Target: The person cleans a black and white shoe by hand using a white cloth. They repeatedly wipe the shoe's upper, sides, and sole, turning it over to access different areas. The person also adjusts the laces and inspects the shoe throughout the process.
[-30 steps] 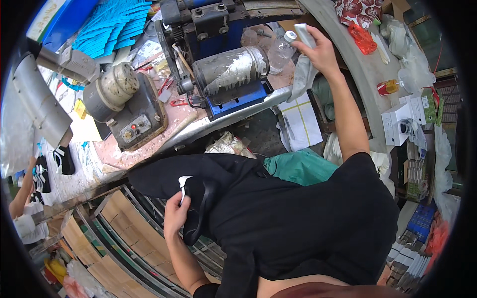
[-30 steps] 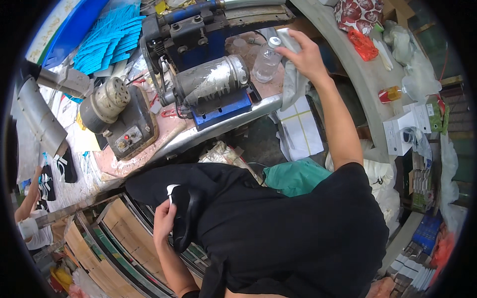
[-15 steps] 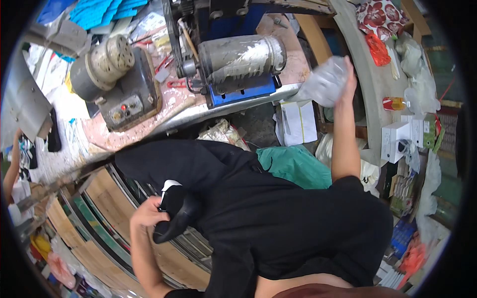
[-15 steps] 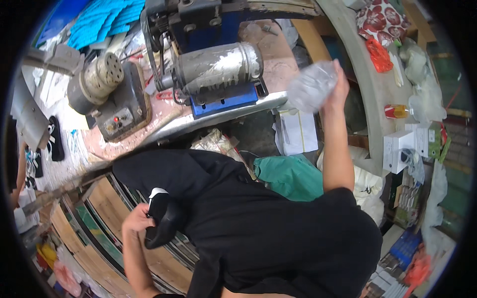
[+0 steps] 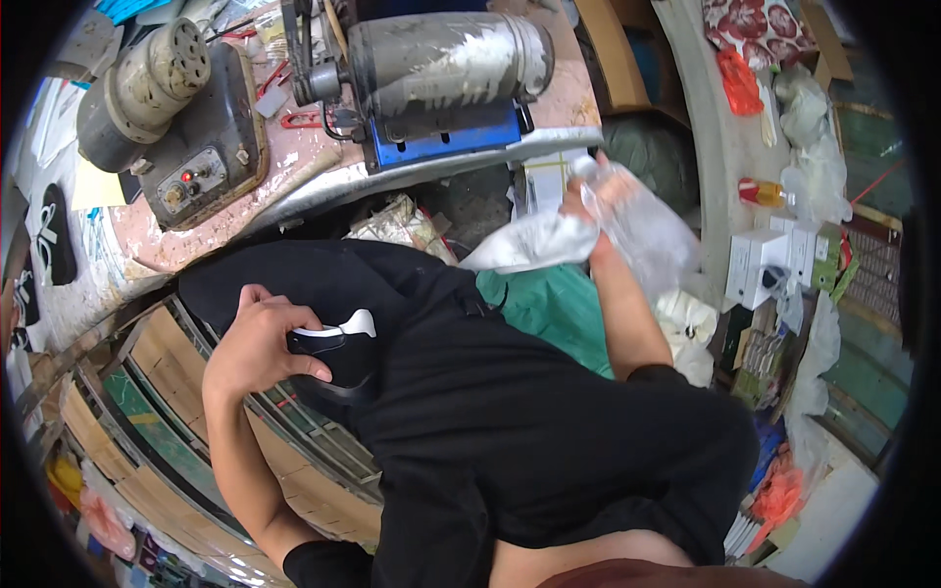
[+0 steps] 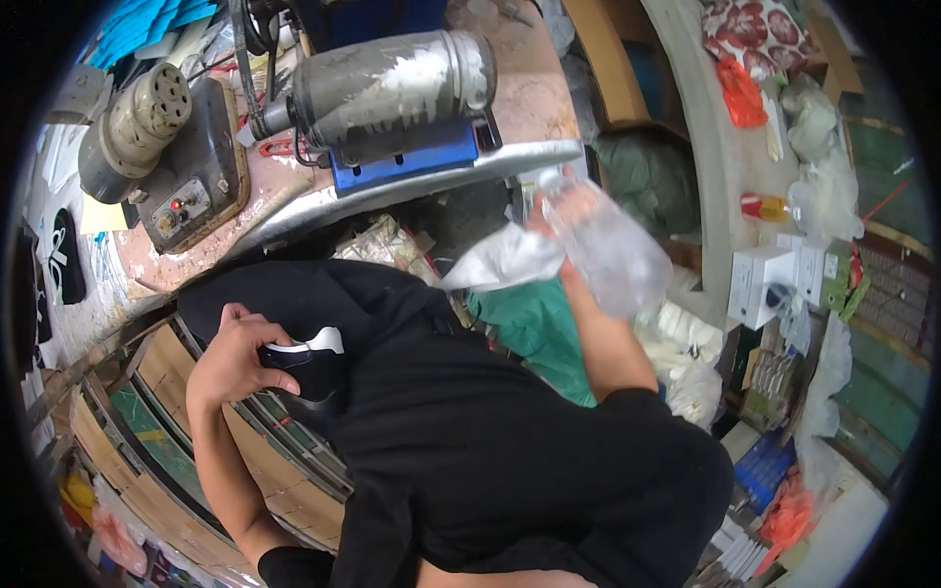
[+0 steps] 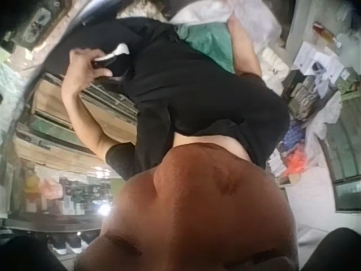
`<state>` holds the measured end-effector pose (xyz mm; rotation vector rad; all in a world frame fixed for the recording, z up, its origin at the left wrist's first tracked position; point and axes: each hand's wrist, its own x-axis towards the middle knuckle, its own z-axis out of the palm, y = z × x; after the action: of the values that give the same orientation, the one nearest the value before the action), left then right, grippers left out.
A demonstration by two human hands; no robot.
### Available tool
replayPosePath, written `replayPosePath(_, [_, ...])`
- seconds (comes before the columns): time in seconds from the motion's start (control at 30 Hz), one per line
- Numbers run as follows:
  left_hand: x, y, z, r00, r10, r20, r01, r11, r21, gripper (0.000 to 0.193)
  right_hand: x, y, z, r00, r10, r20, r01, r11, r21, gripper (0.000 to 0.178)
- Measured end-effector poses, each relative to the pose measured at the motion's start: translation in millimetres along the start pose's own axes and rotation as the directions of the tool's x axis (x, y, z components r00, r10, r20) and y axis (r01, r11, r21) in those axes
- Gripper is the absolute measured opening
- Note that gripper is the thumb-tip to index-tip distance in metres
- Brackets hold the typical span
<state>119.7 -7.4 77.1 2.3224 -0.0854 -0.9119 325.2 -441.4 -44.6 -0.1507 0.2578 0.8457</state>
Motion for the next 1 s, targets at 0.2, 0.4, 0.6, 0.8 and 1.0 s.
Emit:
replayPosePath(0.2, [2,-5,24,0.976,0.11,-0.189,-0.144,0.974,-0.175,0.059,-11,14,9,1.0,-0.002,0.031,0.003,1.0,-0.01,0.053])
replayPosePath(0.4, [6,-12,23,0.984,0.028,-0.174,-0.066,0.974,-0.216,0.082,-10,-2,14,0.999,0.005,-0.05,-0.008,0.998,-0.063,0.061])
replayPosePath(0.6, [6,-23,30,0.974,0.191,-0.125,-0.215,0.952,-0.218,0.063,-7,-78,-35,0.991,-0.043,-0.129,0.015,0.977,-0.215,0.043])
replayPosePath(0.8, [3,-27,40,0.946,0.257,-0.196,-0.295,0.936,-0.195,0.071,-10,-87,4,0.891,-0.406,-0.202,0.236,0.795,-0.558,0.032])
replayPosePath(1.0, [-5,-29,41,0.958,0.206,-0.2,-0.241,0.956,-0.169,0.069,0,-88,36,0.642,-0.711,0.288,0.312,-0.101,-0.945,0.027])
